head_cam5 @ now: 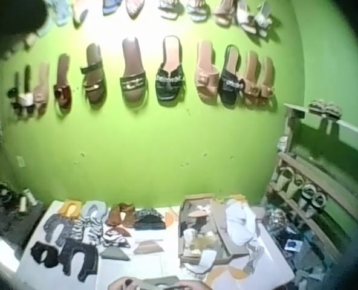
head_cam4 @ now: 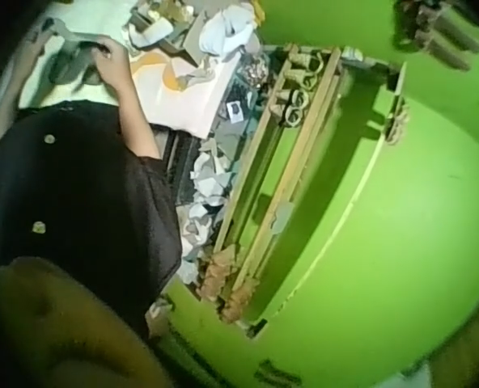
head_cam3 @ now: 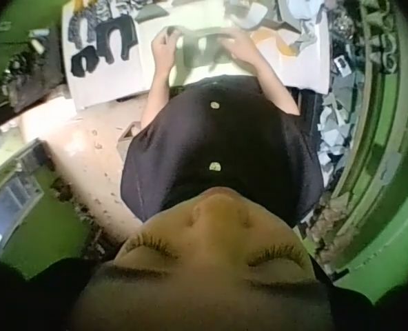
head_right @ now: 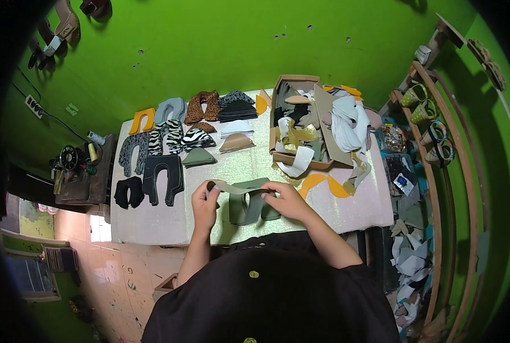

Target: Arranging and matching cut-out leather shoe components on a table.

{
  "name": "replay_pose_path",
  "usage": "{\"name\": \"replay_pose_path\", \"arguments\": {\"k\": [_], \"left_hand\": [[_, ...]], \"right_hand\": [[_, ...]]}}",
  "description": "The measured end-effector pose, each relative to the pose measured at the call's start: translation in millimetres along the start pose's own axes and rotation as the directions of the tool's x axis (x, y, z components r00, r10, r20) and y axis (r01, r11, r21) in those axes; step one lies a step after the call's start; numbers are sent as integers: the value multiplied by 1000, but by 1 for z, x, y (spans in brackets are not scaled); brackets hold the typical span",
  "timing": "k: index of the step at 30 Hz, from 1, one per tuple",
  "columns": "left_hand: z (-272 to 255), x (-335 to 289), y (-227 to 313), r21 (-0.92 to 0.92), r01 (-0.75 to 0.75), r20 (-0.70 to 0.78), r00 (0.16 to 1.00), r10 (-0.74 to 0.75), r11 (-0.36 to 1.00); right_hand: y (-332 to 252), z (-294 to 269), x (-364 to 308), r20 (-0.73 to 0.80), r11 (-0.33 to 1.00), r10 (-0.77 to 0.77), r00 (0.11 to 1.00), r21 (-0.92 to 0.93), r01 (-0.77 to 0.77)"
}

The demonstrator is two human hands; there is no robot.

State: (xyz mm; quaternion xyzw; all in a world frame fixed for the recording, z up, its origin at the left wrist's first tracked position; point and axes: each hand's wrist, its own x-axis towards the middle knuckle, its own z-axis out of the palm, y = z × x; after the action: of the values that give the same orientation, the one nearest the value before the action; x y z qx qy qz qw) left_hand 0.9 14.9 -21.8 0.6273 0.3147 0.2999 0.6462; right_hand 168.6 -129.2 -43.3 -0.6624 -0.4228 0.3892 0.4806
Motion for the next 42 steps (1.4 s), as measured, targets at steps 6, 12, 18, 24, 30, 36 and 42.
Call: {"name": "replay_pose_path", "arguments": {"k": [6,12,18,24,30,36,42], "left_hand": [[-22,12,-41,235,-207,-30,975,220,950],[-19,20,-78,43,218,83,972,-221,975],[-25,28,-122,389,231,85,955,-284,892],[-17,26,-125,649,151,-24,984,-179,745],[-16,26,-120,647,138,-36,988,-150,750],[-15,32,-123,676,94,-34,995,-96,731],[-17,32,-124,650,91,-24,995,-99,755]], "right_hand": [[16,3,7,-116,933,73,991,360,-27],[52,16,26,-235,886,246,940,448,-120],[107,44,33,-542,952,114,832,-180,-248],[117,60,27,-597,867,58,800,-368,-337],[121,62,23,-619,868,36,784,-370,-332],[121,63,24,-618,889,47,785,-332,-315],[114,64,19,-589,840,-2,808,-440,-318]]}}
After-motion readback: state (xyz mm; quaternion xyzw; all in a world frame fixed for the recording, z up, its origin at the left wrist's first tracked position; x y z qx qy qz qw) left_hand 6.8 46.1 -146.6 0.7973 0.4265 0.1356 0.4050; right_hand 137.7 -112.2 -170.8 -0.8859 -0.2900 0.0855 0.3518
